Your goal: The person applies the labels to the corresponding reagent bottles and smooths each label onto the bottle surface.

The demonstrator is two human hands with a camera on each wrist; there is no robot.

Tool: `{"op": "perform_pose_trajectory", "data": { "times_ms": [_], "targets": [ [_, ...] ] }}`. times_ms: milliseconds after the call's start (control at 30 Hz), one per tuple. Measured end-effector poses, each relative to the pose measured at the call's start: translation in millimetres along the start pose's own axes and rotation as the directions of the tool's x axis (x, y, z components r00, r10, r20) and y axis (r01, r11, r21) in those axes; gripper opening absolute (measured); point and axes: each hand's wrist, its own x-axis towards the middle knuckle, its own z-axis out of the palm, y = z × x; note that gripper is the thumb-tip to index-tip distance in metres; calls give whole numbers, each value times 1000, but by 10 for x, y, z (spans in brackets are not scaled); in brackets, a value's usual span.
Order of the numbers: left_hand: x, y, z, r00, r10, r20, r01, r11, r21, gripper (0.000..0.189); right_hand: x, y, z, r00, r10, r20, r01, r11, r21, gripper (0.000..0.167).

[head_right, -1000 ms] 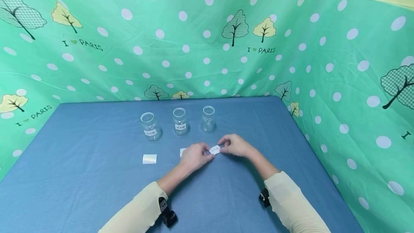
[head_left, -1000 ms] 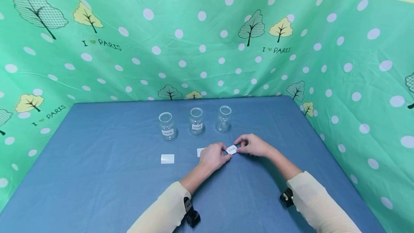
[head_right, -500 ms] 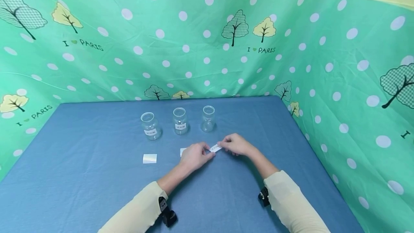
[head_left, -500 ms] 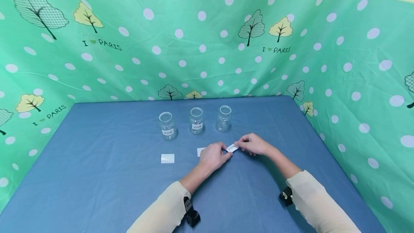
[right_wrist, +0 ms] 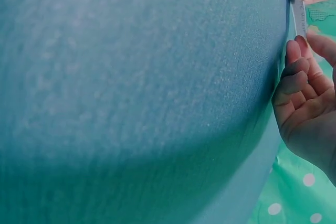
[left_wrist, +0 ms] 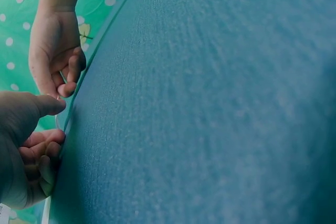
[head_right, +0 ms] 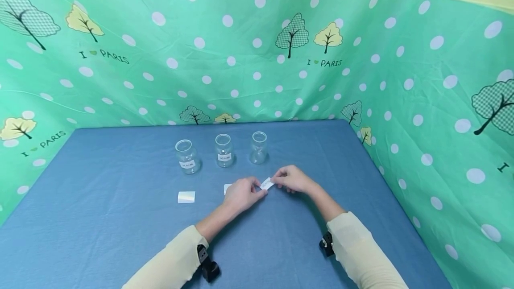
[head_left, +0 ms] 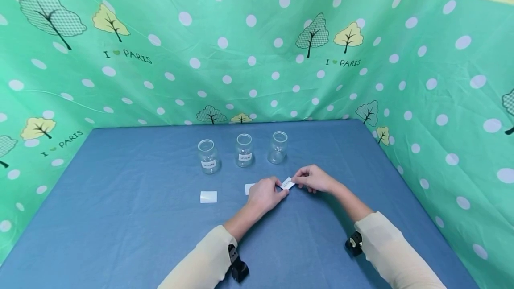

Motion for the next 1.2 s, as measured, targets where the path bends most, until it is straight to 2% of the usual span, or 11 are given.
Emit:
{"op": "perform_pose_trajectory", "data": {
  "times_ms": [133, 267, 433, 567, 700, 800, 933, 1100, 1200],
  "targets": [
    [-5, 0, -3, 1000, -3, -1, 3, 1000, -4, 28, -10, -24, -10, 1000, -1, 8, 1, 999, 44, 23],
    [-9, 0, -3, 1000, 5, -5, -5, 1000, -3, 28, -9, -16, -44, 999, 5, 46, -12, 987, 158, 26],
    [-26, 3, -9, 1000, 11, -14, -12, 1000, -24, 27, -10, -3, -83, 995, 23, 98, -51, 956, 289, 29],
    [-36, -13, -10, 999, 24, -49, -27, 998, -60, 24, -14, -20, -102, 994, 29, 102, -65, 927, 371, 28],
    [-35, -37, -30, 994, 47, -100, -63, 985, -162, 19, -21, -56, -113, 995, 25, 102, -69, 888, 455, 24],
    [-38, -39, -80, 989, 57, -137, -96, 948, -304, 15, -28, -78, -114, 994, 22, 103, -71, 863, 500, 23],
    [-45, -52, -146, 986, 38, -165, -114, 869, -482, 13, -31, -94, -101, 994, 7, 108, -62, 852, 520, 25],
    [-51, -106, -185, 992, 1, -127, -81, 770, -633, 14, -45, -141, -60, 994, -13, 104, -44, 850, 524, 25],
    [-69, -139, -216, 996, -8, -93, -58, 725, -686, 14, -61, -178, -34, 995, -25, 98, -29, 858, 513, 23]
  ]
}}
